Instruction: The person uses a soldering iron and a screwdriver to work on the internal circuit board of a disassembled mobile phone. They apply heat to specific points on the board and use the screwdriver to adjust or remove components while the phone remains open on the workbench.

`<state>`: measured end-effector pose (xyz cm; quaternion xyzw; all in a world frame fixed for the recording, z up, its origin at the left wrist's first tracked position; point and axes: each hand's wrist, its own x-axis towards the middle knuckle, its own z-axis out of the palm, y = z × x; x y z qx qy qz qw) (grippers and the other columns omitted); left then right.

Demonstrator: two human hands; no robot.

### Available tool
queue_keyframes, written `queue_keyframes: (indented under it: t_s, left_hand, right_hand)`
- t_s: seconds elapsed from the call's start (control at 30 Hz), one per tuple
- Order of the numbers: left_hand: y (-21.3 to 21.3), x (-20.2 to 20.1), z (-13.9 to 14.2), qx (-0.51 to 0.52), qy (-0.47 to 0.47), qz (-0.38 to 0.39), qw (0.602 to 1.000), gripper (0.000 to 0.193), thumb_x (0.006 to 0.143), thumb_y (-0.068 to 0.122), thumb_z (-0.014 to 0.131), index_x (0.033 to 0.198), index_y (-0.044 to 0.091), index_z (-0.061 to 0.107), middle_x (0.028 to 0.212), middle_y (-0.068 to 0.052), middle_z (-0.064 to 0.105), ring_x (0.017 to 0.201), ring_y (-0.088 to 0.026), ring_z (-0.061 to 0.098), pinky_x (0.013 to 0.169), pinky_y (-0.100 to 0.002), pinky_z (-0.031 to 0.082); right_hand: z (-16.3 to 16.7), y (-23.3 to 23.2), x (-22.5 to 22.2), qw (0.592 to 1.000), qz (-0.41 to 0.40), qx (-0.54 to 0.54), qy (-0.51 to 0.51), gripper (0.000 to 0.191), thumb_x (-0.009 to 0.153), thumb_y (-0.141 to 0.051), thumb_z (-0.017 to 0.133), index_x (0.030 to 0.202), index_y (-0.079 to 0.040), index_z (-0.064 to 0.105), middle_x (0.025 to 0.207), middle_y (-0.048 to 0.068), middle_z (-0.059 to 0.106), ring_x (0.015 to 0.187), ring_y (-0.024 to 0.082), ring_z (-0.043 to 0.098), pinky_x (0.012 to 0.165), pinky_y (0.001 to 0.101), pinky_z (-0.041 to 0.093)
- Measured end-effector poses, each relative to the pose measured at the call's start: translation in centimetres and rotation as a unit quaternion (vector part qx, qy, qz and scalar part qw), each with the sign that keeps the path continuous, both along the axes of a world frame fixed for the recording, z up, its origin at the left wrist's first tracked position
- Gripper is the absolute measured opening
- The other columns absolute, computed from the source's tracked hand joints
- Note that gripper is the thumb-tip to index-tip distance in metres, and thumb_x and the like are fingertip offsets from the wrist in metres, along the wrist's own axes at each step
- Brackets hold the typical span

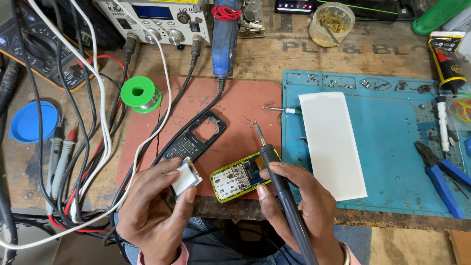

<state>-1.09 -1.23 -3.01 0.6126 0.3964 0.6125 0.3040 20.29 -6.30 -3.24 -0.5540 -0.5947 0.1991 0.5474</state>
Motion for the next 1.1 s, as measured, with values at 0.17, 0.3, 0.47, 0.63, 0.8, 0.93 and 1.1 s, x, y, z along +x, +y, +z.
queue_keyframes:
  t_s: [0.17, 0.3, 0.47, 0.63, 0.8, 0.93, 1.1]
  left_hand:
    - [-0.3, -0.3, -1.3, 0.003, -0.055, 0.014, 0.998, 0.031, 0.090, -0.004, 0.079, 0.119, -0.005, 0.065, 0.124, -0.026, 0.068, 0.121, -0.027, 0.068, 0.102, -0.036, 0.060]
    - [-0.3, -0.4, -0.9, -0.011, -0.048, 0.002, 0.999, 0.031, 0.089, -0.003, 0.080, 0.116, -0.006, 0.066, 0.128, -0.025, 0.068, 0.119, -0.026, 0.068, 0.102, -0.036, 0.060]
    - [0.2, -0.4, -0.1, -0.001, 0.047, 0.009, 0.999, 0.030, 0.083, 0.000, 0.083, 0.108, -0.005, 0.069, 0.121, -0.024, 0.072, 0.113, -0.025, 0.071, 0.095, -0.033, 0.059]
    - [0.3, -0.3, 0.4, -0.027, 0.063, 0.013, 0.998, 0.031, 0.081, 0.001, 0.085, 0.107, -0.005, 0.071, 0.118, -0.022, 0.074, 0.108, -0.024, 0.071, 0.088, -0.031, 0.058]
    - [0.6, -0.4, 0.7, -0.031, 0.062, -0.008, 0.998, 0.031, 0.081, 0.001, 0.084, 0.108, -0.004, 0.071, 0.120, -0.021, 0.073, 0.108, -0.022, 0.071, 0.088, -0.030, 0.058]
    - [1.0, -0.4, 0.8, -0.008, 0.065, -0.032, 0.997, 0.031, 0.083, 0.001, 0.084, 0.110, -0.004, 0.070, 0.120, -0.020, 0.073, 0.110, -0.021, 0.072, 0.092, -0.030, 0.059]
    - [1.2, -0.2, 1.8, -0.049, 0.034, -0.085, 0.995, 0.032, 0.082, 0.000, 0.084, 0.111, -0.005, 0.071, 0.121, -0.022, 0.073, 0.105, -0.020, 0.070, 0.083, -0.029, 0.058]
  right_hand:
    - [-0.2, 0.1, 0.2, 1.000, -0.004, -0.001, -0.005, 0.044, 0.093, -0.015, 0.075, 0.132, -0.004, 0.057, 0.112, 0.017, 0.076, 0.095, 0.021, 0.081, 0.074, 0.0304, 0.064]
    - [-0.1, 0.1, 0.2, 1.000, 0.000, -0.002, -0.005, 0.044, 0.093, -0.015, 0.075, 0.132, -0.004, 0.056, 0.113, 0.016, 0.076, 0.097, 0.021, 0.081, 0.074, 0.0304, 0.064]
    - [-0.1, 0.2, 0.1, 1.000, -0.007, -0.005, -0.005, 0.043, 0.093, -0.016, 0.075, 0.131, -0.005, 0.058, 0.111, 0.016, 0.077, 0.096, 0.021, 0.081, 0.074, 0.0306, 0.064]
    - [0.0, 0.4, 0.0, 1.000, -0.011, -0.003, -0.009, 0.042, 0.093, -0.016, 0.076, 0.130, -0.007, 0.058, 0.109, 0.014, 0.078, 0.095, 0.020, 0.082, 0.075, 0.0303, 0.066]
    - [0.4, 0.6, -0.1, 1.000, -0.014, -0.001, -0.017, 0.041, 0.094, -0.015, 0.076, 0.130, -0.007, 0.058, 0.108, 0.012, 0.079, 0.094, 0.019, 0.082, 0.078, 0.0302, 0.068]
    - [0.8, 0.9, 0.0, 1.000, 0.001, 0.003, -0.005, 0.042, 0.095, -0.016, 0.075, 0.132, -0.007, 0.057, 0.108, 0.011, 0.078, 0.094, 0.018, 0.081, 0.078, 0.0298, 0.068]
    - [1.3, 0.8, -0.1, 1.000, 0.003, 0.011, -0.021, 0.041, 0.098, -0.018, 0.075, 0.133, -0.008, 0.057, 0.110, 0.011, 0.078, 0.100, 0.018, 0.079, 0.085, 0.0303, 0.066]
